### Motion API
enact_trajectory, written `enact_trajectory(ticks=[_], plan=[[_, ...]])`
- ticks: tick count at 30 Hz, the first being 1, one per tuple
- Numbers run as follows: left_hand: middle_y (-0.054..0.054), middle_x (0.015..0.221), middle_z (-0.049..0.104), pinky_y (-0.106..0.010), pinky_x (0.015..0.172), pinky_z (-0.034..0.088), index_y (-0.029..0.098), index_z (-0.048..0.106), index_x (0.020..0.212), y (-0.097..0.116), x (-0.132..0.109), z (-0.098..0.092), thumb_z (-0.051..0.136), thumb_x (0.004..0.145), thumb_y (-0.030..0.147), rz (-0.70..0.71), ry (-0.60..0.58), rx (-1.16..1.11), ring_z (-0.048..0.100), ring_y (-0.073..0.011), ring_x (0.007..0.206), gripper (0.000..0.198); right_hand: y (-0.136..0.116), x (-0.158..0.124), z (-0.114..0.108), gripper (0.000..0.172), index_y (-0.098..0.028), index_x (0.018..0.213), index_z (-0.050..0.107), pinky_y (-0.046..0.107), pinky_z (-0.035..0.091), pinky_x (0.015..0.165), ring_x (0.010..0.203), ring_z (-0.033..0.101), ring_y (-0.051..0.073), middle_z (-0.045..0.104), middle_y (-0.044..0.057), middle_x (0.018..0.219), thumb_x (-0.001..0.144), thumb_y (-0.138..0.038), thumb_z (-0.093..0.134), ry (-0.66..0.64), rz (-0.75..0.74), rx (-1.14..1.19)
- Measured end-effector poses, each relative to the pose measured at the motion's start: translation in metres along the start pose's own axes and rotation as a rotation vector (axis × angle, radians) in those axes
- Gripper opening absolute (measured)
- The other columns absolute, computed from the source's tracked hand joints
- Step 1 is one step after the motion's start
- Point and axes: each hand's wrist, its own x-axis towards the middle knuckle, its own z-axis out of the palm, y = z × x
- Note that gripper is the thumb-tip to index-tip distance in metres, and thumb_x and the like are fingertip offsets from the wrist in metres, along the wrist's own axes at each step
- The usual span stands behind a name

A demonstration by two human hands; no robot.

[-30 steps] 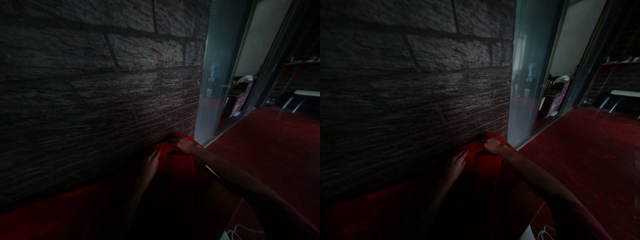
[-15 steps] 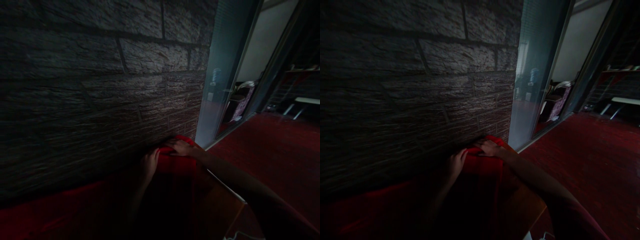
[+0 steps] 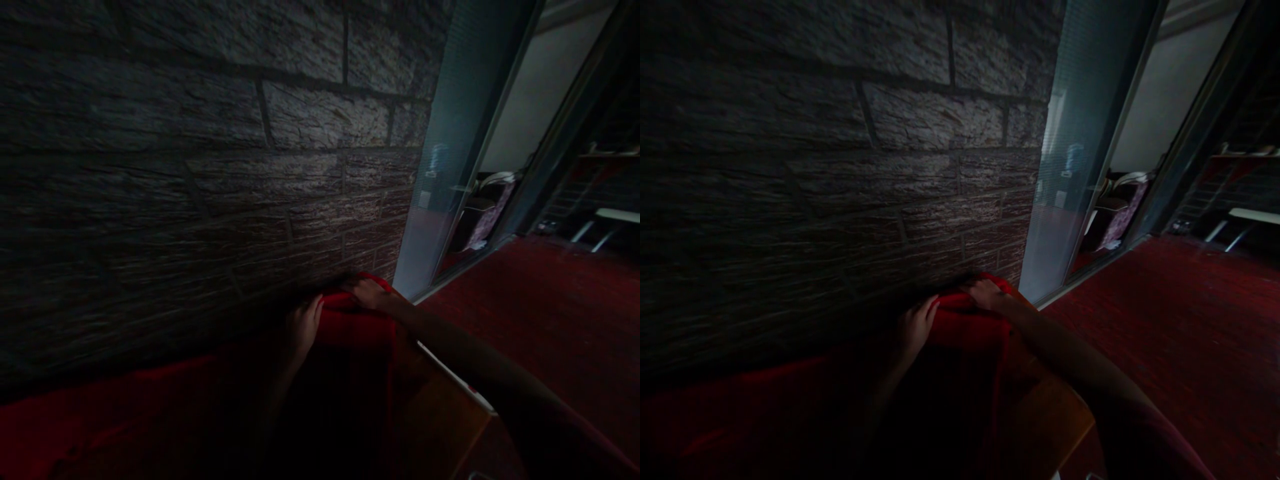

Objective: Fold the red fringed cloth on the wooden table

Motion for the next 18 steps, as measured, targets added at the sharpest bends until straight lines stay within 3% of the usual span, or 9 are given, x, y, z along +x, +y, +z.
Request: enact_trajectory(ticks=[6,10,13,18], plan=[[-0.009,0.109,0.075,-0.032,0.084,0.056,0.02,0.071,0.119,-0.003,-0.001,0.001,0.051,0.098,0.028,0.033,0.113,-0.025,0.073,-0.0236,0.093,0.03,0.004,-0.01,-0.007,0.048,-0.023,0.146,0.045,0.032,0.047,0.096,0.116,0.061,0.024,0.061,0.013,0.132,0.099,-0.026,0.041,0.115,0.191,-0.01],[-0.008,0.108,0.075,-0.031,0.085,0.055,0.022,0.071,0.117,-0.004,-0.004,0.004,0.051,0.098,0.027,0.088,0.179,-0.022,0.073,-0.0222,0.092,0.028,0.002,-0.012,0.005,0.056,-0.019,0.147,0.043,0.038,0.04,0.108,0.131,0.048,0.026,0.049,0.013,0.146,0.093,-0.032,0.053,0.113,0.008,-0.015],[-0.007,0.108,0.075,-0.03,0.082,0.056,0.022,0.072,0.116,-0.005,-0.006,0.005,0.05,0.098,0.028,0.091,0.2,-0.007,0.073,-0.0219,0.09,0.028,0.001,-0.01,0.015,0.063,-0.015,0.149,0.039,0.039,0.03,0.115,0.139,0.038,0.026,0.041,0.013,0.152,0.089,-0.023,0.058,0.129,-0.047,-0.033],[-0.008,0.11,0.075,-0.031,0.086,0.055,0.023,0.071,0.118,-0.005,-0.007,-0.001,0.049,0.099,0.028,0.041,0.15,-0.026,0.073,-0.0222,0.094,0.03,0.002,-0.009,0.012,0.048,-0.018,0.144,0.046,0.037,0.037,0.109,0.129,0.05,0.025,0.053,0.014,0.142,0.096,-0.017,0.043,0.182,0.136,-0.032]])
